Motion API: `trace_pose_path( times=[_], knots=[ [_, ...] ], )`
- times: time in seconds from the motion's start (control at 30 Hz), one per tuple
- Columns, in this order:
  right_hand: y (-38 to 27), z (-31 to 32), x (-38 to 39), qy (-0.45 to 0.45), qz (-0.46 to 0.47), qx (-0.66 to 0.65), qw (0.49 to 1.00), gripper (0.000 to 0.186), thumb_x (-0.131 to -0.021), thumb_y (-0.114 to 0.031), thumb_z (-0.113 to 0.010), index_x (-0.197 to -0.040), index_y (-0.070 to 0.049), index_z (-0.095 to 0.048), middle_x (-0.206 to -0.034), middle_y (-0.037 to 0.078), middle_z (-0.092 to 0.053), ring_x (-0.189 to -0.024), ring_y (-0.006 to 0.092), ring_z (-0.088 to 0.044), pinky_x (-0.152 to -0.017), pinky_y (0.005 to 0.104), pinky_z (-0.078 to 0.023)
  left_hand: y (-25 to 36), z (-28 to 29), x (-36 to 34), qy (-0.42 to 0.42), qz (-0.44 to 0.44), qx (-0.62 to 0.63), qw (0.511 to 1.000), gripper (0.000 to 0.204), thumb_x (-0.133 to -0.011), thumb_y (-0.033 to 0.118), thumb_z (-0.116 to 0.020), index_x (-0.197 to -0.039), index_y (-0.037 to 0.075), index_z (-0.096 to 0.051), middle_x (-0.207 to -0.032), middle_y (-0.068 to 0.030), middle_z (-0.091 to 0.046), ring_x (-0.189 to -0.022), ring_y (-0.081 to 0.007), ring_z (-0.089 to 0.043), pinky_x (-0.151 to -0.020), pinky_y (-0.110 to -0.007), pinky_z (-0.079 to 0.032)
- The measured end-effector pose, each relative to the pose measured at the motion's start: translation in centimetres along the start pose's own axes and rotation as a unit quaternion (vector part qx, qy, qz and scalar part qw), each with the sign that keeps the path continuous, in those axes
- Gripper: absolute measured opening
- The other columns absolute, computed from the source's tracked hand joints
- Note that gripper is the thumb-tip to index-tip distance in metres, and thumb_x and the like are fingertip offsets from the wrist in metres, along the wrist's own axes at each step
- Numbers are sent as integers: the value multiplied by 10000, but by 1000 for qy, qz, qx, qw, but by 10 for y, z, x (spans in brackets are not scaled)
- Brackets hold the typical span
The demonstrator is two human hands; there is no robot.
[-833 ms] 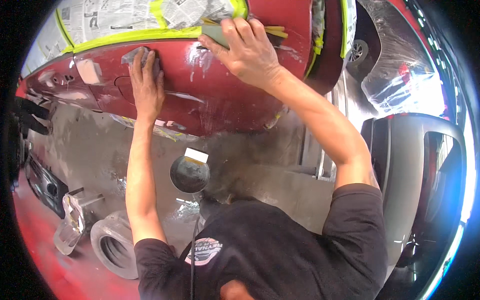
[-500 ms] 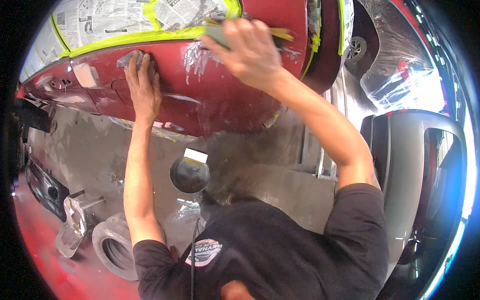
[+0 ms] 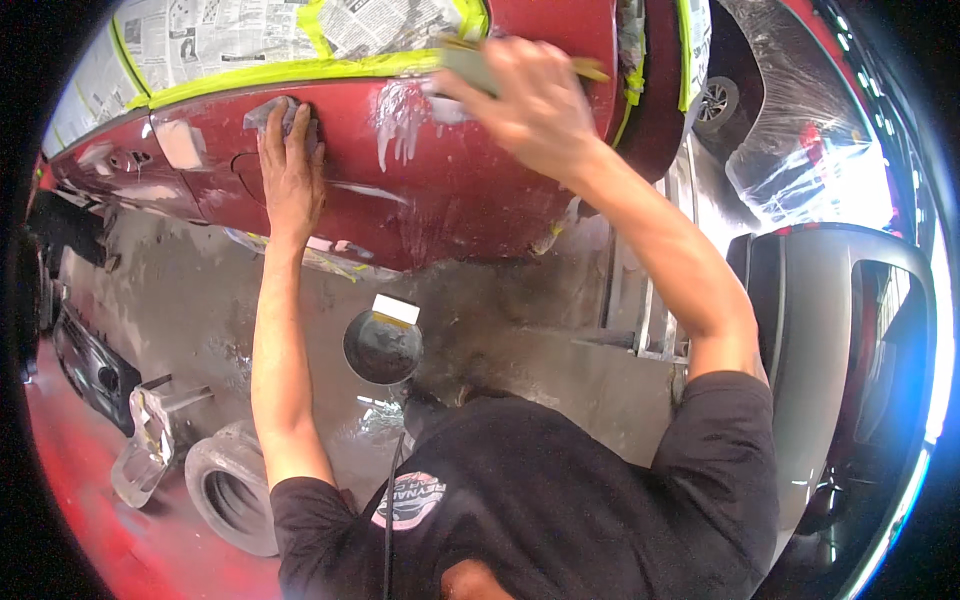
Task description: The person sands the rear quarter panel of a red car using a sanding block and a cloth. They repeatedly rub the surface, dip the block into a bucket of water, and wipe the area to remove residue. The work focuses on a small section near the fuel door.
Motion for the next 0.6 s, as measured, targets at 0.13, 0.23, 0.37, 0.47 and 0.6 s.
trace_pose_path(
  times=[0.13,0.23,0.37,0.47,0.6],
  knots=[
    [39,37,81,0,-32,25,999,566,-800,-136,-747,-1355,-245,-756,-1299,170,-631,-1162,351,-612,-993,501,-492,8,-9,-5,36,0,9,999,571,-1015,134,-643,-1566,131,-494,-1635,-184,-395,-1511,-461,-374,-1273,-644,-263],
    [-5,11,32,-6,-44,-13,999,566,-810,-160,-752,-1370,-242,-742,-1252,152,-633,-1140,339,-612,-973,498,-493,4,-12,-4,38,-3,-1,999,578,-1009,135,-657,-1565,131,-499,-1641,-192,-393,-1520,-442,-375,-1273,-641,-260],
    [-30,-5,-8,-5,4,-49,999,592,-825,-191,-756,-1412,-247,-707,-1261,138,-636,-1134,321,-615,-959,488,-505,0,-8,-2,36,-12,38,999,585,-1002,112,-660,-1566,128,-505,-1661,-215,-370,-1528,-436,-372,-1276,-649,-240],
    [10,26,71,-11,-19,-13,1000,585,-828,-196,-755,-1409,-245,-710,-1290,139,-634,-1131,314,-619,-953,492,-517,-6,0,1,35,-5,40,999,589,-1002,111,-659,-1570,127,-502,-1661,-213,-372,-1534,-435,-362,-1282,-645,-225],
    [6,34,84,-13,-51,-11,999,510,-853,-207,-739,-1362,-234,-736,-1223,136,-652,-1099,306,-631,-925,493,-514,7,-8,-6,43,8,41,998,598,-981,64,-656,-1558,114,-507,-1661,-212,-373,-1541,-440,-347,-1283,-651,-205]
  ],
)
Point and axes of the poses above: each hand's wrist, its own x-axis away from the middle knuckle, its own z-axis out of the back of the hand, y = z × x, the point moved 4 cm from there along -x, towards the middle knuckle
